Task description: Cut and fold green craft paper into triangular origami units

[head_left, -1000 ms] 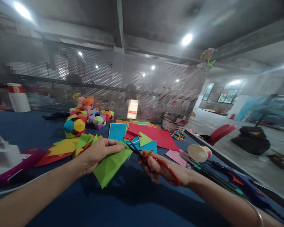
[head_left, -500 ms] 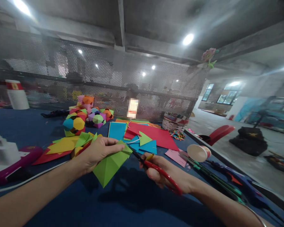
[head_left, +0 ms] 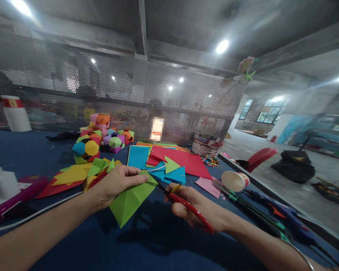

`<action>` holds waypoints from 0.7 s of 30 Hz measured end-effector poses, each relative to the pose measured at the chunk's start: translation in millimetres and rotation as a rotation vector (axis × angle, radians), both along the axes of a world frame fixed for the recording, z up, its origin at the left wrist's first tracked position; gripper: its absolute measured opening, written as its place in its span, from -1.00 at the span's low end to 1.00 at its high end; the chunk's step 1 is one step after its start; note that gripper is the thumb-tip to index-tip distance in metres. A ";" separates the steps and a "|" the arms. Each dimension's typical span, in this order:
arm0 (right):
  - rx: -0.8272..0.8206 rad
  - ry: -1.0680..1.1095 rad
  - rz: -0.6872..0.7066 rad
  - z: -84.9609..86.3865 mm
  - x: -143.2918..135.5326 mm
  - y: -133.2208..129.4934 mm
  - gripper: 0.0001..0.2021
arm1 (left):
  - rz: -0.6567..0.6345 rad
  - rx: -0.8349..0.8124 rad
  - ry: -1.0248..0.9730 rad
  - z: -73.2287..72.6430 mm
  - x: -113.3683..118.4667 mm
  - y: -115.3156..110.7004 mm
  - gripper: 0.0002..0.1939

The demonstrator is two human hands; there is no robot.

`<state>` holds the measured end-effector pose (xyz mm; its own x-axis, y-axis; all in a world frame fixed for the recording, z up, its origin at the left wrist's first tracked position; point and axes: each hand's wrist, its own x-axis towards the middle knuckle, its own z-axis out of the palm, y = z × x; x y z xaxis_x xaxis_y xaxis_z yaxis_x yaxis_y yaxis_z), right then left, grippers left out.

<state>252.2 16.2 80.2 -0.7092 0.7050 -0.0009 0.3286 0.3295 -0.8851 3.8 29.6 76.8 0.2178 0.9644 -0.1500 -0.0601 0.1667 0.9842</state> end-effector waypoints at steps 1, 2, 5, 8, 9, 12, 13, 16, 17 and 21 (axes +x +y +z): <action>-0.001 -0.002 -0.002 -0.2 0.0 0.3 -0.45 | 0.001 0.000 0.001 -0.1 0.1 -0.2 -0.52; 0.001 -0.005 -0.002 -0.6 0.1 0.6 -0.45 | 0.002 0.001 0.003 -0.1 0.2 -0.4 -0.52; 0.016 -0.017 -0.005 -2.1 0.5 1.5 -0.48 | 0.010 0.001 0.001 0.5 0.9 -1.0 -0.51; 0.036 -0.033 -0.007 -2.6 0.5 1.3 -0.48 | 0.016 -0.002 0.005 1.5 1.8 -0.8 -0.51; 0.041 -0.030 -0.009 -2.5 0.2 0.9 -0.47 | 0.016 -0.004 0.007 1.8 2.0 -0.7 -0.50; 0.028 -0.006 -0.023 -2.5 -1.0 -0.2 -0.41 | 0.015 -0.012 0.012 2.6 2.6 -0.9 -0.47; 0.018 -0.002 -0.026 -2.7 -1.4 -0.5 -0.39 | 0.015 -0.015 0.013 2.8 2.7 -1.3 -0.47; -0.007 -0.002 -0.026 -3.6 -2.1 -0.7 -0.35 | 0.015 -0.024 0.014 3.1 3.1 -2.3 -0.45; -0.008 -0.003 -0.031 -3.8 -2.3 -0.8 -0.35 | 0.015 -0.028 0.015 3.1 3.3 -2.4 -0.45; -0.022 0.000 -0.067 -2.7 -3.8 -2.0 -0.34 | 0.018 -0.038 0.018 2.8 4.0 -1.5 -0.44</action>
<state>248.5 14.2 77.5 -0.6608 0.7504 -0.0169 0.3488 0.2870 -0.8922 7.9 28.2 79.6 0.1977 0.9616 -0.1905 -0.0453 0.2031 0.9781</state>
